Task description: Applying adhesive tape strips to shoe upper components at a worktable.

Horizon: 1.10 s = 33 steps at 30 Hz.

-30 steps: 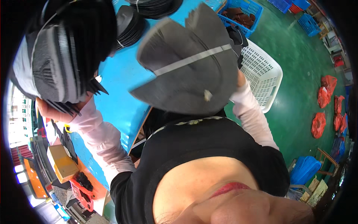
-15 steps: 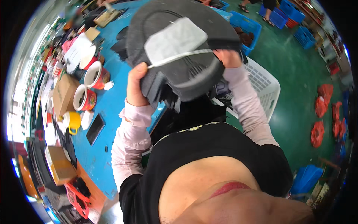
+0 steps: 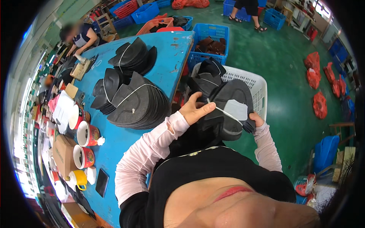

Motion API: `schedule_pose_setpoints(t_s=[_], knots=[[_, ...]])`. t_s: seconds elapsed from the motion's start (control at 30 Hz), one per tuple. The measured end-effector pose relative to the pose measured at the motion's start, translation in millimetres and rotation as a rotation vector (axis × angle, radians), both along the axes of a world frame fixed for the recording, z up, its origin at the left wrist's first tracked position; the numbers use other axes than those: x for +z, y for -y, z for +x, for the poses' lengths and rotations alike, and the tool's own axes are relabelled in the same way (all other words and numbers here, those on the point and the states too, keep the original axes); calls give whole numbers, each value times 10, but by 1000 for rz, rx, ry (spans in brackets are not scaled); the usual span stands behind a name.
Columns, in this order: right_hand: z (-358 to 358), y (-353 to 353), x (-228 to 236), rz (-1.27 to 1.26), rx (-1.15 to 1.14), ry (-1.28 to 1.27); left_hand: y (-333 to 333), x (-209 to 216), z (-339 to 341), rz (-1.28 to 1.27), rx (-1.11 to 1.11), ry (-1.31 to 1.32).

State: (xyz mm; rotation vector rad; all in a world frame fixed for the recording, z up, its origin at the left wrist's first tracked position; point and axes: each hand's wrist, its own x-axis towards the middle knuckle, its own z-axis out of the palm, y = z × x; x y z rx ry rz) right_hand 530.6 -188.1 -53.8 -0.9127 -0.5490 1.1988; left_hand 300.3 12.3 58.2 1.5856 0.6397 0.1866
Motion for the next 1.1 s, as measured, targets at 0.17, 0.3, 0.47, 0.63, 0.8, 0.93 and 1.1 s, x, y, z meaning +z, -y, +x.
schedule_pose_setpoints(t_s=[0.17, 0.3, 0.47, 0.63, 0.8, 0.93, 1.1], knots=[[189, 443, -907, -604, -325, -515, -93, 87, -171, 797, -199, 157], [299, 384, -1441, -602, -626, -583, -65, 86, -436, 1016, -304, 68], [911, -17, -1713, -631, -694, -603, -136, -128, -785, 1150, -337, 10], [1537, -535, -1938, -528, -800, -513, -171, -290, -909, 1133, -216, -59], [1354, -701, -2399, -744, -784, -385, -117, -400, -1041, 1116, -133, -75], [579, -610, -2749, -726, -466, -350, -88, -455, -1172, 1168, -45, -56], [-241, -486, -2545, -812, -379, -262, -78, -557, -1227, 1154, 25, -24]])
